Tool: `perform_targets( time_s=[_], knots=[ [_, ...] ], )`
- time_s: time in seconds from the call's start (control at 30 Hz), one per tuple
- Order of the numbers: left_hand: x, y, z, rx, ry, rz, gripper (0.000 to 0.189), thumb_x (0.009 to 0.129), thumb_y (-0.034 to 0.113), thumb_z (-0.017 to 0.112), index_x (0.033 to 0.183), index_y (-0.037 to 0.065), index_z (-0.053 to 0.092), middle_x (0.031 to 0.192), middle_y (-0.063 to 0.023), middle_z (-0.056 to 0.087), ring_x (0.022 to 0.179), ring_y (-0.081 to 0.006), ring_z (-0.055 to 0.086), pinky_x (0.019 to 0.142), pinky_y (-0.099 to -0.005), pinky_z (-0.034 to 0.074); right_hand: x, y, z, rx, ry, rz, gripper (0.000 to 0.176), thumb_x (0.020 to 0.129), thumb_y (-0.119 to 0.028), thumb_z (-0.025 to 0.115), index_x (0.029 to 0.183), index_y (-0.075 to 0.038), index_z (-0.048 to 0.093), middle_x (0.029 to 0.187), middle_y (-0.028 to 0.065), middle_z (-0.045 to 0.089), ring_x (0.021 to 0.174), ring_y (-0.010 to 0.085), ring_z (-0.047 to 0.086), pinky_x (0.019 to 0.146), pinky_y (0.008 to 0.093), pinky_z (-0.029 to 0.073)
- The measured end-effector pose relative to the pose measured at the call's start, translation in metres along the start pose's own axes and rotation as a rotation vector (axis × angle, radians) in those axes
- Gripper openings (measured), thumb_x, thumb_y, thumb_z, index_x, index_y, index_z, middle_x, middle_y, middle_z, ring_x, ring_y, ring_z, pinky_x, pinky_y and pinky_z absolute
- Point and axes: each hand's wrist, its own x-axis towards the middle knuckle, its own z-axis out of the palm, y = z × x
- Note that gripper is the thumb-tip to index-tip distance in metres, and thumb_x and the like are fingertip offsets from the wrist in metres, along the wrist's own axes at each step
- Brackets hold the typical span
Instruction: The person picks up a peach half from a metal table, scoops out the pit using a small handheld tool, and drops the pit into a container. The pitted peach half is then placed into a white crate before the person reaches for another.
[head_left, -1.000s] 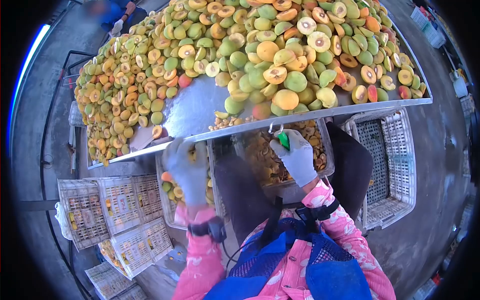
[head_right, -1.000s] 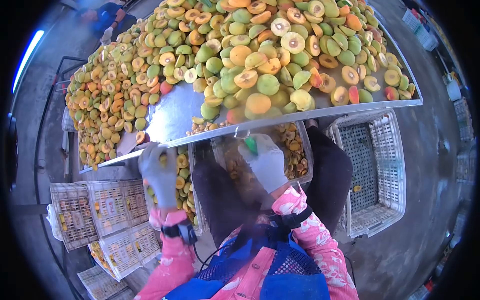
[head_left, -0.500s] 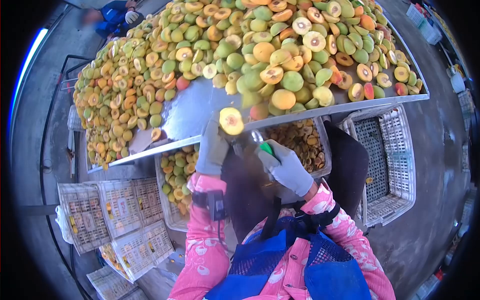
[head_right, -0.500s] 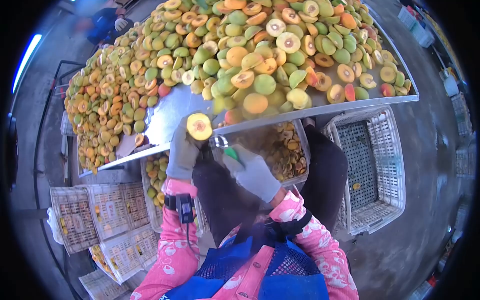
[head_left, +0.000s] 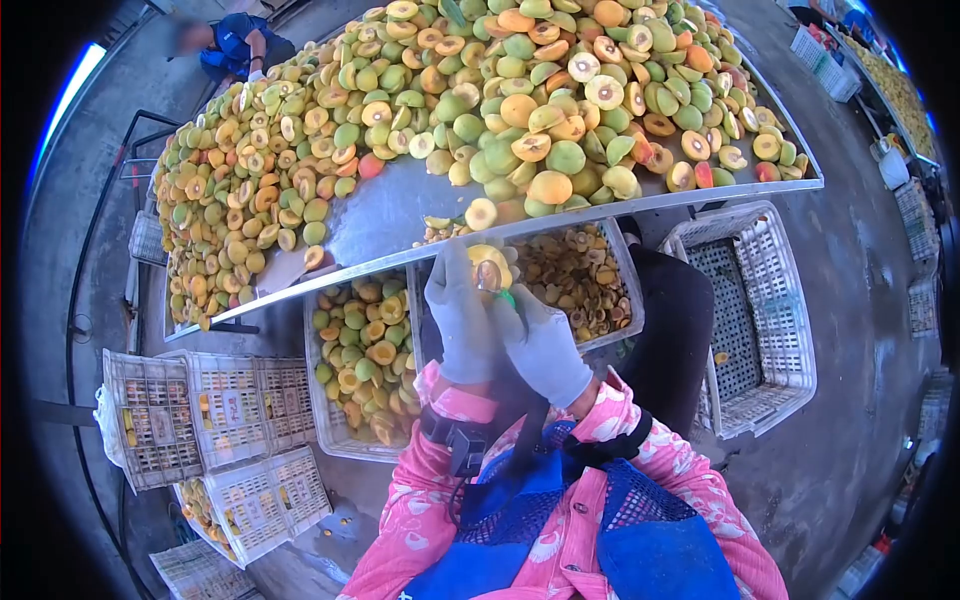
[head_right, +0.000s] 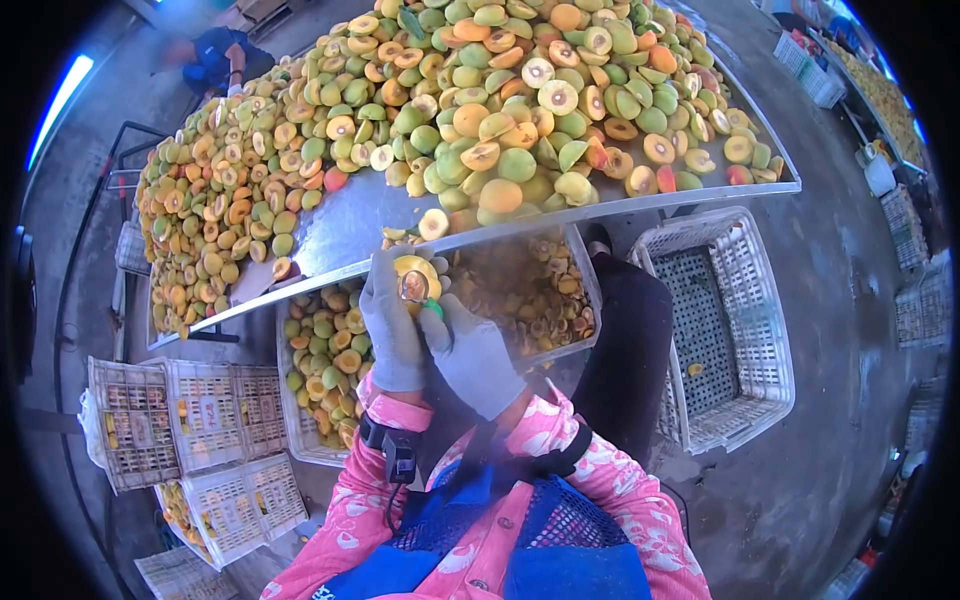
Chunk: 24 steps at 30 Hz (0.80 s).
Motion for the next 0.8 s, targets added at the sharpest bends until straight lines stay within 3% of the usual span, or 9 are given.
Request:
perform_targets(
  time_s=[0.1, 0.2, 0.27, 0.4, 0.47, 0.6, 0.67, 0.77, 0.8],
  knots=[
    [-0.002, -0.004, 0.000, -0.066, 0.059, -0.016, 0.043, 0.101, 0.039, 0.044, 0.106, -0.001, 0.059, 0.094, -0.0131, 0.066, 0.076, -0.0195, 0.066, 0.068, -0.0289, 0.055, -0.005, -0.005, 0.001, -0.097, 0.046, -0.052, 0.019, 0.095, -0.021, 0.051, 0.090, -0.003, 0.055, 0.072, 0.0227, 0.059, 0.068, 0.0418, 0.059, 0.058, 0.0465, 0.045],
    [-0.001, -0.005, -0.004, -0.057, 0.030, 0.029, 0.041, 0.101, 0.036, 0.045, 0.105, -0.002, 0.060, 0.092, -0.0129, 0.067, 0.075, -0.0190, 0.066, 0.066, -0.0285, 0.055, -0.003, 0.001, -0.003, -0.328, -0.134, -0.025, 0.021, 0.095, -0.016, 0.052, 0.098, 0.004, 0.057, 0.083, 0.0246, 0.063, 0.074, 0.0350, 0.065, 0.059, 0.0368, 0.048],
    [0.002, -0.001, -0.003, -0.021, -0.049, 0.002, 0.039, 0.101, 0.034, 0.046, 0.104, -0.003, 0.061, 0.090, -0.0125, 0.067, 0.075, -0.0188, 0.066, 0.066, -0.0280, 0.056, -0.003, 0.001, -0.004, 0.032, -0.127, 0.111, 0.026, 0.097, -0.022, 0.053, 0.095, 0.004, 0.056, 0.073, 0.0157, 0.062, 0.067, 0.0244, 0.061, 0.057, 0.0356, 0.047],
    [0.005, 0.003, 0.000, 0.060, -0.095, -0.062, 0.041, 0.101, 0.034, 0.046, 0.099, -0.003, 0.063, 0.088, -0.0121, 0.067, 0.073, -0.0176, 0.066, 0.063, -0.0280, 0.056, 0.000, -0.005, -0.014, 0.424, -0.234, 0.274, 0.039, 0.100, -0.040, 0.044, 0.085, -0.004, 0.051, 0.059, 0.0035, 0.051, 0.045, 0.0184, 0.048, 0.045, 0.0327, 0.040],
    [0.008, -0.003, -0.003, 0.060, -0.127, -0.041, 0.041, 0.101, 0.034, 0.046, 0.098, -0.003, 0.063, 0.088, -0.0121, 0.067, 0.073, -0.0176, 0.066, 0.063, -0.0281, 0.056, 0.008, -0.032, -0.042, 0.713, -0.540, 0.768, 0.044, 0.100, -0.048, 0.041, 0.082, -0.009, 0.050, 0.058, -0.0055, 0.042, 0.043, 0.0072, 0.037, 0.038, 0.0249, 0.031],
    [0.013, -0.016, -0.006, 0.086, -0.223, 0.042, 0.043, 0.102, 0.034, 0.043, 0.095, -0.003, 0.063, 0.089, -0.0120, 0.067, 0.072, -0.0175, 0.066, 0.064, -0.0287, 0.056, 0.009, -0.022, -0.050, 1.002, -0.659, 0.885, 0.044, 0.098, -0.054, 0.042, 0.083, -0.013, 0.052, 0.056, -0.0075, 0.034, 0.040, 0.0054, 0.029, 0.036, 0.0229, 0.025],
    [0.015, -0.020, -0.007, 0.057, -0.258, 0.007, 0.040, 0.102, 0.033, 0.043, 0.101, -0.002, 0.062, 0.091, -0.0122, 0.068, 0.075, -0.0180, 0.066, 0.065, -0.0291, 0.056, 0.008, 0.004, -0.044, 1.419, -0.826, 0.986, 0.046, 0.097, -0.056, 0.042, 0.085, -0.012, 0.049, 0.056, -0.0079, 0.031, 0.040, 0.0040, 0.027, 0.034, 0.0201, 0.022],
    [0.032, -0.057, -0.029, -0.449, -0.168, -0.391, 0.030, 0.099, 0.029, 0.048, 0.110, 0.002, 0.057, 0.094, -0.0106, 0.067, 0.083, -0.0193, 0.067, 0.071, -0.0278, 0.056, 0.007, 0.015, -0.033, 1.472, -0.795, 0.917, 0.046, 0.096, -0.058, 0.040, 0.085, -0.015, 0.052, 0.056, -0.0085, 0.027, 0.040, 0.0052, 0.024, 0.035, 0.0227, 0.020],
    [0.021, -0.048, -0.033, 0.229, -0.034, 0.117, 0.026, 0.097, 0.022, 0.048, 0.107, 0.001, 0.060, 0.091, -0.0103, 0.066, 0.078, -0.0176, 0.064, 0.067, -0.0277, 0.054, 0.005, 0.021, -0.031, 1.476, -0.796, 0.921, 0.046, 0.096, -0.058, 0.040, 0.085, -0.015, 0.052, 0.056, -0.0085, 0.027, 0.040, 0.0052, 0.024, 0.035, 0.0227, 0.020]
  ],
)
